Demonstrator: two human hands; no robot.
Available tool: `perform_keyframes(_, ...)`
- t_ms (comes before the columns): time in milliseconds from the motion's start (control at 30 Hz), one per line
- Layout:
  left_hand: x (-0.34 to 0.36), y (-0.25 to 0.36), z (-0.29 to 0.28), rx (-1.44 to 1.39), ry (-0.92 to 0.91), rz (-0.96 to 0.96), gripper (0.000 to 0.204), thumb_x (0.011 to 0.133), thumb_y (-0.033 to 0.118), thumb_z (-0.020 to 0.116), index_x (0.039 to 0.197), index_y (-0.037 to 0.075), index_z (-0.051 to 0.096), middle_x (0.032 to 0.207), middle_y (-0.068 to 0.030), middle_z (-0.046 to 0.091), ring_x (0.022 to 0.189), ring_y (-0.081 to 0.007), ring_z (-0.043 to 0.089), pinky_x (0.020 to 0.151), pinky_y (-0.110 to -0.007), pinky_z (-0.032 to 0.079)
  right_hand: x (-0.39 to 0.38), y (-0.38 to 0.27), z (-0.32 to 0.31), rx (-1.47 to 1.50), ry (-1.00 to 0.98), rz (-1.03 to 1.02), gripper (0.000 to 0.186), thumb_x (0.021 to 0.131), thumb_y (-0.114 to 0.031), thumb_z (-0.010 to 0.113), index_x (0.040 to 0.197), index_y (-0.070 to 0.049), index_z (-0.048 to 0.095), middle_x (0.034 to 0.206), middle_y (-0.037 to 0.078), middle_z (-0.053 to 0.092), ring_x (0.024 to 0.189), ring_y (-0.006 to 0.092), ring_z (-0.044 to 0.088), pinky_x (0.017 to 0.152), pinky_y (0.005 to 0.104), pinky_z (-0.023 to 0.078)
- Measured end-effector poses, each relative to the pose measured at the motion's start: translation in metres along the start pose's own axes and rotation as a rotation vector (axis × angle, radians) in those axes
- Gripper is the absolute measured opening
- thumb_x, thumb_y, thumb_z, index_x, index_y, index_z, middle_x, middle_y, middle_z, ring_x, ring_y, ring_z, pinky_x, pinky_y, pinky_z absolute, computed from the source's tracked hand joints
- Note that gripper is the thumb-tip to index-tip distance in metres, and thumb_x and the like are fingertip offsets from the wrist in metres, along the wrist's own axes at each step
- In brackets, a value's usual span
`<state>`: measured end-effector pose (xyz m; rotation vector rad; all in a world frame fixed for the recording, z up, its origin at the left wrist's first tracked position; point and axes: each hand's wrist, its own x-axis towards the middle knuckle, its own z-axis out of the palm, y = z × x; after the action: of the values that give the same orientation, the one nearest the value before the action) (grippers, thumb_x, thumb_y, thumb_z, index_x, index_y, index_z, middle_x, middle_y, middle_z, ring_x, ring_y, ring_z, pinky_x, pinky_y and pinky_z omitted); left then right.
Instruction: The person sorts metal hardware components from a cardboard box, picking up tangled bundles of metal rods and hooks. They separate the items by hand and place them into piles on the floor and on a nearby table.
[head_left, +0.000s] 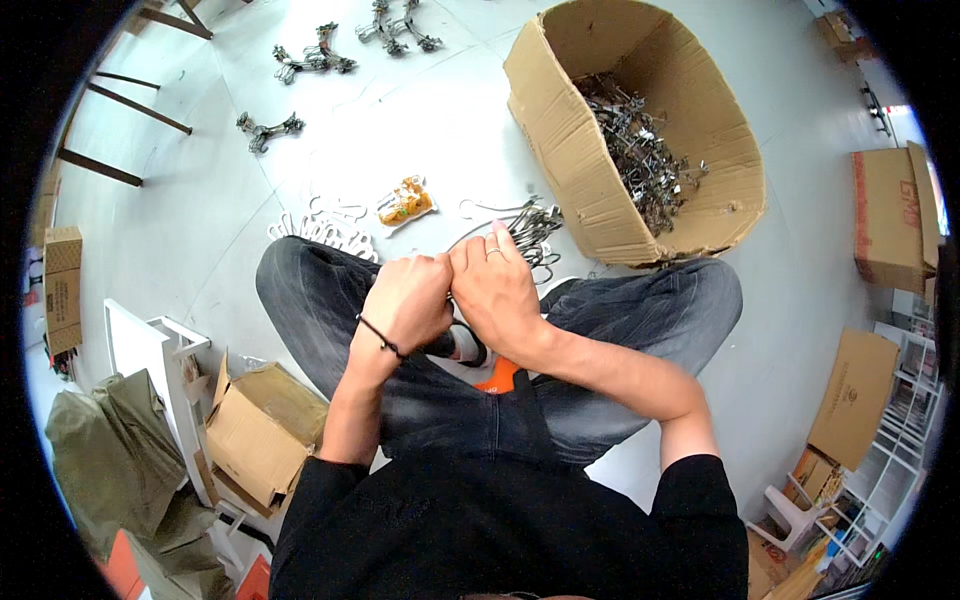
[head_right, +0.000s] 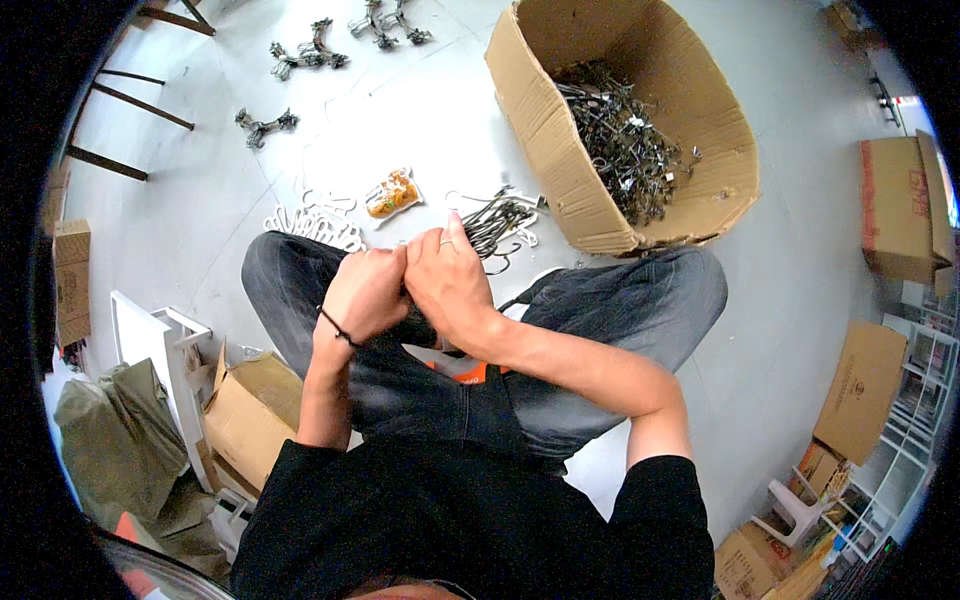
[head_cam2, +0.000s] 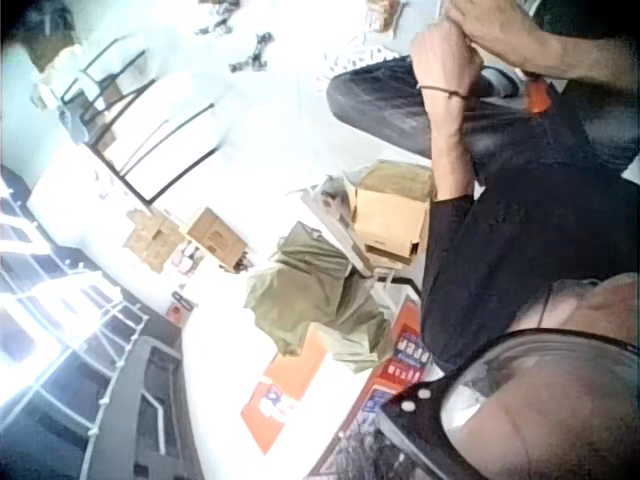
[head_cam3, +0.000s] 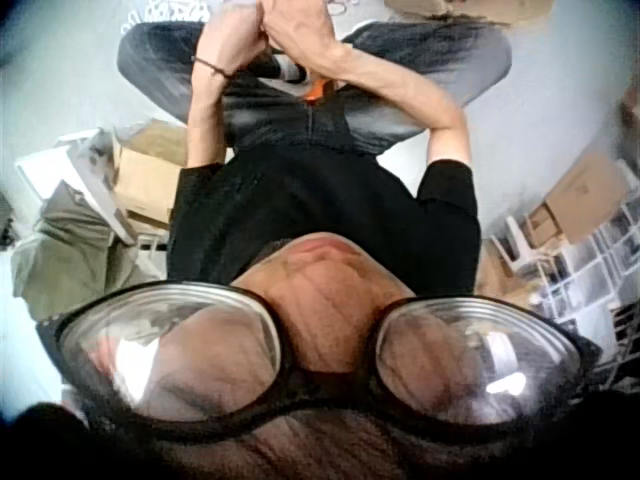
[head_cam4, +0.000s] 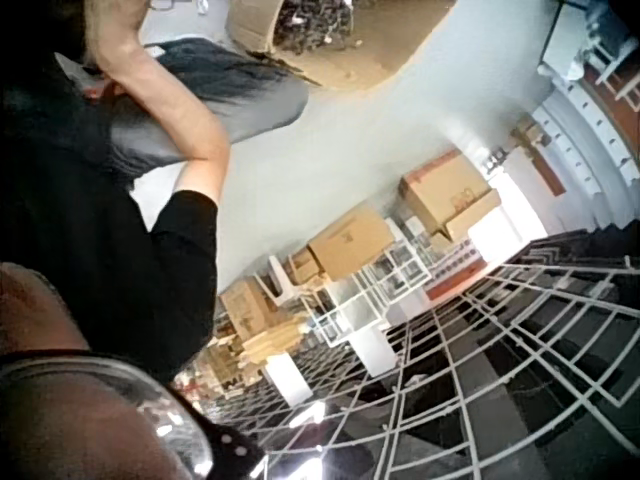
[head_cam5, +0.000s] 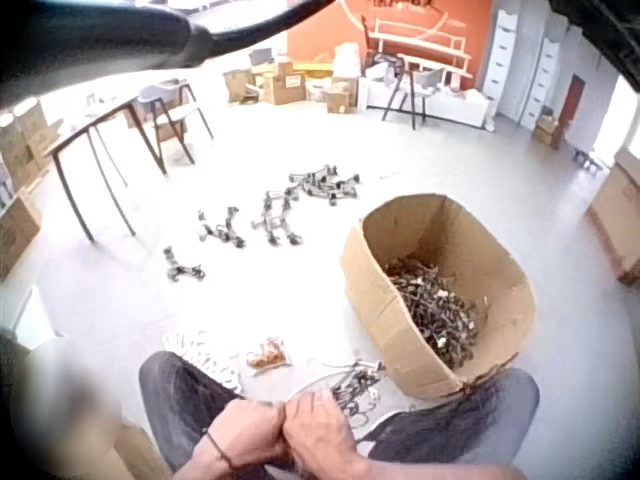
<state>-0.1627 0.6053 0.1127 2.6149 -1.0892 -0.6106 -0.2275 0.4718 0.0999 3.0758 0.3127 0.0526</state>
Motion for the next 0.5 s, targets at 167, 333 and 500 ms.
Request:
perform_keyframes(167,-0.018,0.01,0.001,0.274,-0.149,0.266,0.035,0.059,0.022,0.087,0.079,0.001,0.067,0.078,-0.0124,0.071,0.076,-0.0268,0.071,0.067,-0.037,0.056,-0.001,0.018,-0.002,0.419,-0.55,-0.096,0.022,0.077,-0.024,0.07,0.084,-0.004,0.071,0.079,0.016,0.071,0.08,0.0256,0.071,0.082,0.0385,0.052)
perform_keyframes(333,-0.005,0.015,0.003,0.473,-0.238,0.396,0.015,0.079,0.013,0.063,0.09,0.002,0.062,0.084,-0.0117,0.069,0.078,-0.0245,0.071,0.071,-0.039,0.056,-0.003,0.037,0.053,1.439,-0.78,-0.149,0.031,0.071,-0.019,0.078,0.087,0.006,0.069,0.082,0.021,0.071,0.077,0.0283,0.069,0.073,0.0379,0.053)
perform_keyframes(500,-0.006,0.007,-0.061,0.22,0.316,0.353,0.061,0.08,0.02,0.067,0.137,0.003,0.051,0.144,-0.0144,0.05,0.141,-0.0319,0.039,0.117,-0.059,0.02,0.005,0.047,0.042,1.415,-0.377,0.167,0.033,0.083,-0.028,0.072,0.084,0.005,0.065,0.069,0.013,0.064,0.066,0.0209,0.06,0.065,0.037,0.048)
